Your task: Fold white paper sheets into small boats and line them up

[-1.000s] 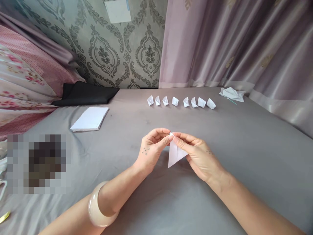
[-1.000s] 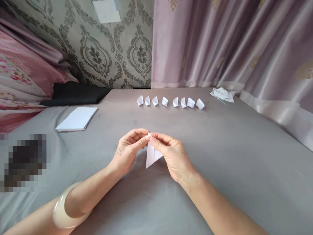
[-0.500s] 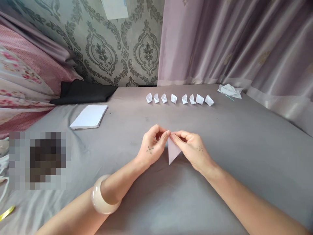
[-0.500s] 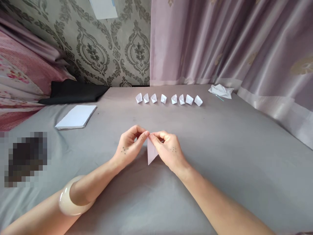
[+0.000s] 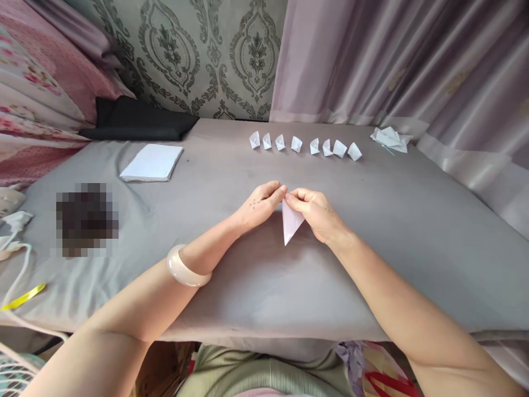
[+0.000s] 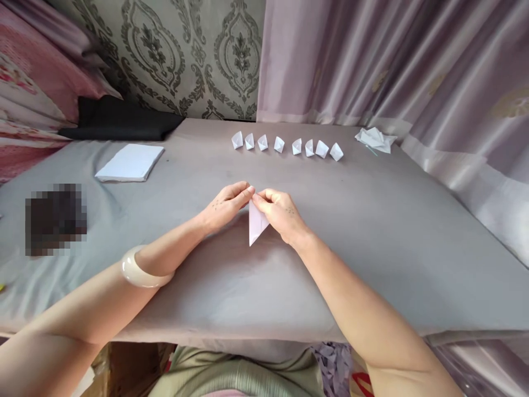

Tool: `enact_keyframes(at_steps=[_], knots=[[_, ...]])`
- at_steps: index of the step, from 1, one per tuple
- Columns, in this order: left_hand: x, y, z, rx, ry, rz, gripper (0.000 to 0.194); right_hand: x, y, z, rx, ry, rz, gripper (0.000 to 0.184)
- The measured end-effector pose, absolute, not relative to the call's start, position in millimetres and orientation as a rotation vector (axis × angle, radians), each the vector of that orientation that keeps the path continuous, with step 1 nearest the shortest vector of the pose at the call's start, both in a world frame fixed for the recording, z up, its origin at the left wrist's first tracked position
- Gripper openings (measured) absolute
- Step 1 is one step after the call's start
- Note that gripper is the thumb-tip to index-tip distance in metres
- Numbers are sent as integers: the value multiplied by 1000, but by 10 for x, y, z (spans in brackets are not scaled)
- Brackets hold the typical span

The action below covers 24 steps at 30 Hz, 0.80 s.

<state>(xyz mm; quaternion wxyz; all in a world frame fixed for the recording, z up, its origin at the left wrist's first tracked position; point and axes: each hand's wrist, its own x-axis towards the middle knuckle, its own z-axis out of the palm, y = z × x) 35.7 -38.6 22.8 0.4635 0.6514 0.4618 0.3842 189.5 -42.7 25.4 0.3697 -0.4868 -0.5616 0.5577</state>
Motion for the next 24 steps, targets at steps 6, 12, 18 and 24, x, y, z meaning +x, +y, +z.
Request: enact_keyframes(at_steps=[6, 12, 18, 24], knots=[[424, -405, 178, 1269, 911, 1029, 32, 1905, -431, 307, -1159, -1451, 1514, 26], [438, -442, 202, 1120, 862, 1045, 35, 1910, -447, 293, -1111, -1461, 1547, 29], [452, -448, 208, 1082, 853, 1102, 37, 1885, -481, 270, -1072, -1501, 1490, 36], [443, -433, 181, 1080, 866, 1140, 39, 1912, -457, 276, -1045, -1518, 1495, 31]])
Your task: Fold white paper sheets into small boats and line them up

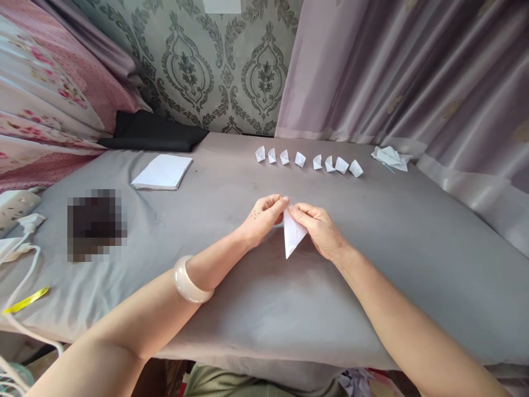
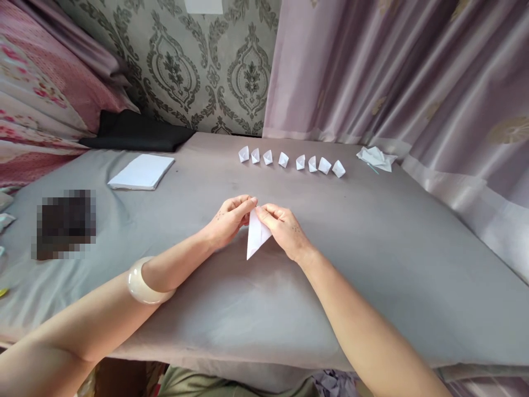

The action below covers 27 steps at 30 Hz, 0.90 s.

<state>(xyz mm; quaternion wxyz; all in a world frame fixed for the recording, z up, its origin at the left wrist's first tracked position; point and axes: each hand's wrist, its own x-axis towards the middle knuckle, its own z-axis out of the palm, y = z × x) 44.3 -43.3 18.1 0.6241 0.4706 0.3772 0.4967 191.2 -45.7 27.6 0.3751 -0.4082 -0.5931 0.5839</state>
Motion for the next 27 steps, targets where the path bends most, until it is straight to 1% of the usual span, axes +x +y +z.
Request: enact_keyframes(at_steps=[5, 9, 16, 19, 21, 24, 27], knots=[[404, -422, 191, 1040, 841, 1096, 39, 2003, -358, 261, -1082, -1364, 1429, 28], [401, -431, 199, 996, 787, 1001, 32, 2051, -315, 282, -1080, -1249, 1440, 29], [416, -449, 185, 961, 717, 950, 23, 2096, -342, 353, -983, -1262, 1516, 31], [415, -455, 192, 1007, 742, 955, 22, 2122, -334, 347, -974, -1301, 1489, 32], [414, -462, 206, 1074, 793, 967, 22, 2131, -324, 329, -1004, -1362, 1394, 32], [410, -473, 221, 1173, 882, 973, 21, 2122, -323, 304, -1070, -1539, 1122, 32], [405, -472, 210, 1226, 900, 929, 25, 2091, -350, 304, -1077, -1683, 902, 29]])
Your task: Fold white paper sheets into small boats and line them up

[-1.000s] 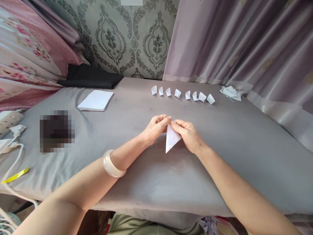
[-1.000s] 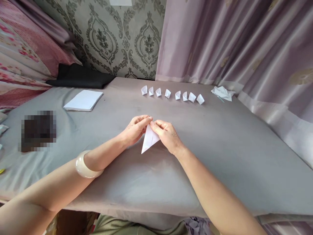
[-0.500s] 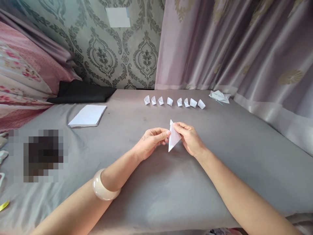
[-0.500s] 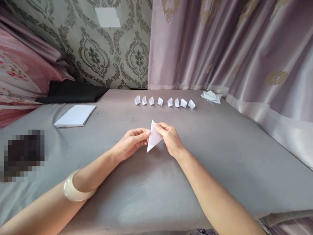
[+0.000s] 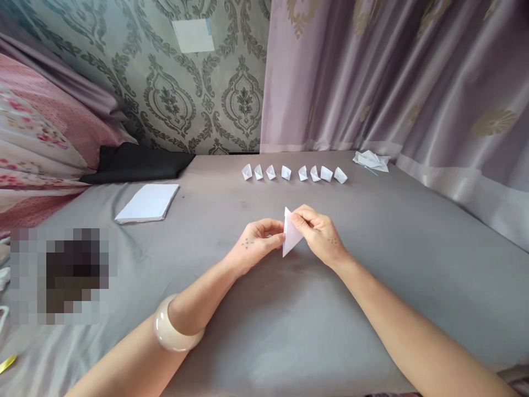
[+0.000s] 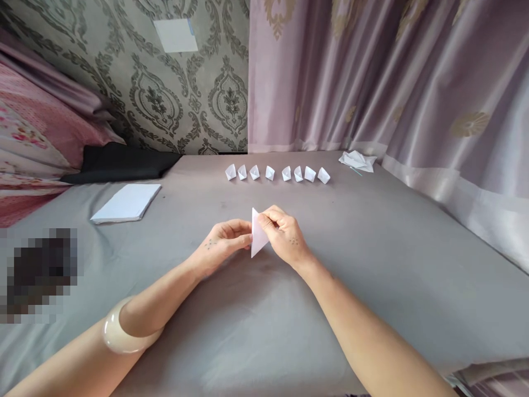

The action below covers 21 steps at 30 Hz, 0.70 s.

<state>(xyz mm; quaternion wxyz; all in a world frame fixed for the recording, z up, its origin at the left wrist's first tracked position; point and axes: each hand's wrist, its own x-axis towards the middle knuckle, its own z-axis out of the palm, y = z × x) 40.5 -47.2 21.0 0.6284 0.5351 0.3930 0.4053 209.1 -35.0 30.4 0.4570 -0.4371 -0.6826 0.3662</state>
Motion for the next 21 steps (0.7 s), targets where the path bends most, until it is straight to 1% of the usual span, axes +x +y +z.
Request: enact_keyframes(at_steps=[4, 6, 7, 8, 10, 11, 12, 14, 17, 18, 21], knots=[[421, -465, 173, 1328, 860, 856, 17, 2037, -409, 325, -985, -1828, 791, 25], [438, -471, 161, 1386, 920, 935, 16, 2011, -441, 332, -967, -1870, 687, 22], [444, -477, 159, 1408, 988, 1016, 17, 1998, -459, 331, -982, -1867, 610, 19], [448, -484, 159, 1428, 1074, 1111, 17, 1986, -477, 328, -1010, -1851, 523, 20], [450, -505, 161, 1486, 1243, 1284, 16, 1959, -516, 312, -1079, -1812, 359, 35], [449, -517, 161, 1536, 1308, 1343, 13, 1945, -537, 301, -1108, -1812, 299, 39], [449, -530, 160, 1604, 1357, 1382, 10, 1930, -556, 287, -1130, -1829, 256, 37], [458, -558, 147, 1773, 1421, 1422, 3, 1904, -591, 260, -1161, -1885, 189, 26], [493, -592, 109, 2001, 1483, 1404, 5, 1879, -616, 228, -1216, -1940, 42, 11], [505, -597, 95, 2048, 1505, 1386, 6, 1875, -615, 220, -1233, -1951, -37, 11], [520, -577, 64, 2093, 1565, 1339, 6, 1876, -595, 206, -1227, -2032, -294, 20]])
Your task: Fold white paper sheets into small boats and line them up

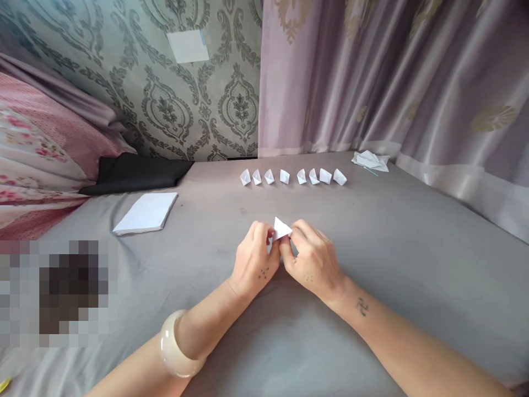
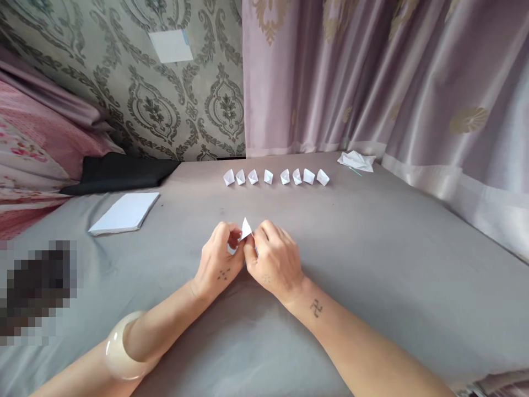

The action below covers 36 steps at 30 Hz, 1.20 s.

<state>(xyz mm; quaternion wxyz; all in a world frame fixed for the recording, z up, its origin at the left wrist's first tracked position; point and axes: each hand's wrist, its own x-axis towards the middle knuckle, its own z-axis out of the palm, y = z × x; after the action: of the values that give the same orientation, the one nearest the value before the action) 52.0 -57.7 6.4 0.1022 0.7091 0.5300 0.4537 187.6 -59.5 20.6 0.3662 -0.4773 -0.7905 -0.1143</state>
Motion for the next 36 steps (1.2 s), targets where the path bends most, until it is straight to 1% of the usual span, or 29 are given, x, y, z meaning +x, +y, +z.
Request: enact_keyframes(at_steps=[2, 5, 7, 10, 13, 17, 19, 20, 23, 26, 28, 31, 36], knots=[[505, -541, 60, 2069, 1521, 1340, 19, 1880, -583, 202, -1191, -2095, -434, 24], [467, -494, 74, 1999, 1338, 1310, 41, 1879, -594, 205, -1177, -2141, -547, 24], [450, -482, 86, 1961, 1284, 1252, 47, 1872, -616, 214, -1172, -2159, -573, 23], [445, -494, 95, 1908, 1373, 1257, 42, 1854, -653, 238, -1165, -2165, -594, 22], [452, -522, 95, 1831, 1463, 1383, 33, 1830, -682, 261, -1190, -2149, -618, 21], [458, -551, 95, 1722, 1376, 1482, 26, 1821, -700, 258, -1213, -2119, -584, 22], [449, -553, 90, 1711, 1266, 1487, 28, 1843, -689, 256, -1220, -2107, -446, 21], [440, -551, 86, 1726, 1221, 1482, 29, 1863, -675, 264, -1225, -2091, -319, 21], [408, -546, 68, 1829, 1184, 1454, 29, 1944, -615, 338, -1210, -1912, 230, 27], [394, -557, 53, 1923, 1173, 1411, 31, 2020, -562, 453, -1164, -1641, 775, 19], [398, -570, 47, 1936, 1111, 1394, 33, 2050, -544, 505, -1111, -1562, 1033, 21], [406, -585, 43, 1895, 1051, 1362, 34, 2059, -536, 519, -1067, -1530, 1204, 24], [415, -580, 81, 1704, 951, 1265, 33, 2060, -524, 507, -1100, -1478, 1288, 18]])
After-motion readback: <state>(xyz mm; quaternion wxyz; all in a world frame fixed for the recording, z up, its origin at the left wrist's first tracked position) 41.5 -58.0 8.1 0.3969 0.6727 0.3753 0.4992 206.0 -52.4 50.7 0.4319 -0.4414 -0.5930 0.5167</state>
